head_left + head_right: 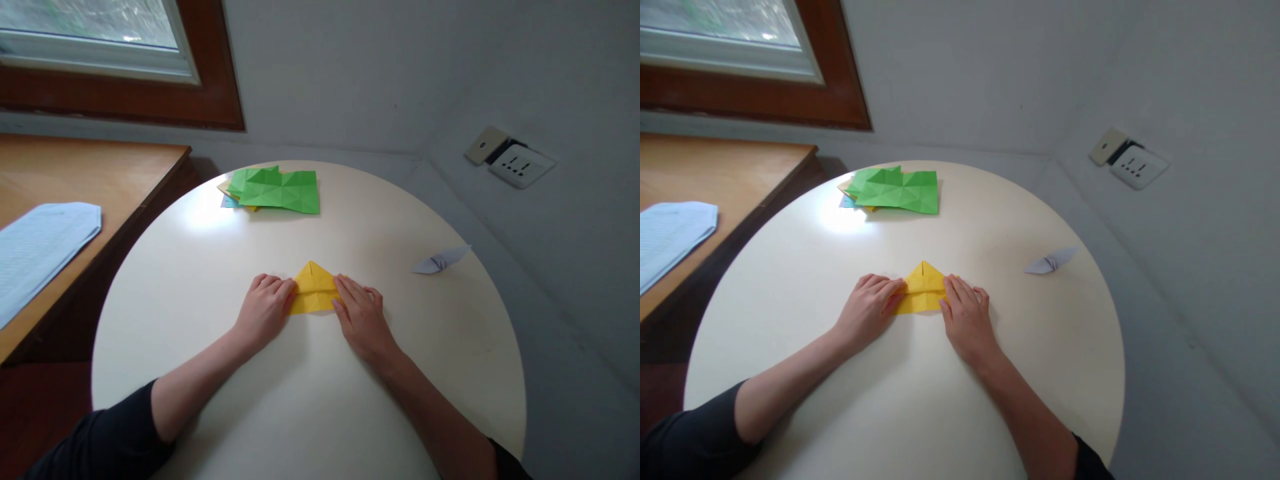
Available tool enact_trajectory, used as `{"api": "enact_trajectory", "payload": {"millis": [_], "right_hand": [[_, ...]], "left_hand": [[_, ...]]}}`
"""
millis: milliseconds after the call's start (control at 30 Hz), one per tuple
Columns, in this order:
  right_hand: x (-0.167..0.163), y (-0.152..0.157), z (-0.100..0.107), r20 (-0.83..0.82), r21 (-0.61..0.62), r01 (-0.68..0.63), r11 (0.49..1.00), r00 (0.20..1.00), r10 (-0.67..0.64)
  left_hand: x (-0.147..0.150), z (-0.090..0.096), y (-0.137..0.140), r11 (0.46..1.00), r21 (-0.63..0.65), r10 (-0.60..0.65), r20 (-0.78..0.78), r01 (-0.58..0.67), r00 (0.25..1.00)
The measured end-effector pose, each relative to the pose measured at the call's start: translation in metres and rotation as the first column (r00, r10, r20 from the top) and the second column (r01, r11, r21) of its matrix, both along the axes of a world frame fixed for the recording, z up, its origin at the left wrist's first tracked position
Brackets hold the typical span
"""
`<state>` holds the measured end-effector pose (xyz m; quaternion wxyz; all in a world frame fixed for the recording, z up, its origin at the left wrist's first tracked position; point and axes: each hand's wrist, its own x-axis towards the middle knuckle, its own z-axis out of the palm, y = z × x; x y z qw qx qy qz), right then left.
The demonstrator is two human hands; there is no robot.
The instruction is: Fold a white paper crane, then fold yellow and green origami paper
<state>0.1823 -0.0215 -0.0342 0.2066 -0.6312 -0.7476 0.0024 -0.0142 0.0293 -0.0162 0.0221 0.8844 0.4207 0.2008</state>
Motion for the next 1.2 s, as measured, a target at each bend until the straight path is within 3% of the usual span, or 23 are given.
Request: {"api": "enact_trajectory", "payload": {"millis": [400, 733, 933, 1067, 1200], "right_hand": [[0.003, 0.010, 0.003, -0.140, 0.116, 0.037, 0.993, 0.990, -0.021], [0.007, 0.013, 0.003, -0.292, 0.238, 0.045, 0.970, 0.956, 0.027], [0.006, 0.013, 0.009, -0.412, 0.339, 0.098, 0.936, 0.909, 0.054], [0.003, 0.012, 0.012, -0.485, 0.369, 0.158, 0.916, 0.873, 0.045], [-0.002, 0.011, 0.010, -0.667, 0.283, 0.216, 0.935, 0.745, 0.030]], "left_hand": [[0.000, -0.002, 0.002, 0.998, 0.065, -0.018, 0.046, 0.015, 0.999], [0.006, -0.002, 0.000, 0.997, -0.040, 0.065, 0.160, -0.060, 0.985], [0.007, -0.003, -0.002, 0.991, -0.122, 0.080, 0.172, -0.059, 0.982], [0.005, -0.004, -0.001, 0.989, -0.151, 0.046, 0.307, 0.001, 0.950], [0.004, -0.001, -0.001, 0.979, -0.204, 0.079, 0.442, 0.014, 0.893]]}}
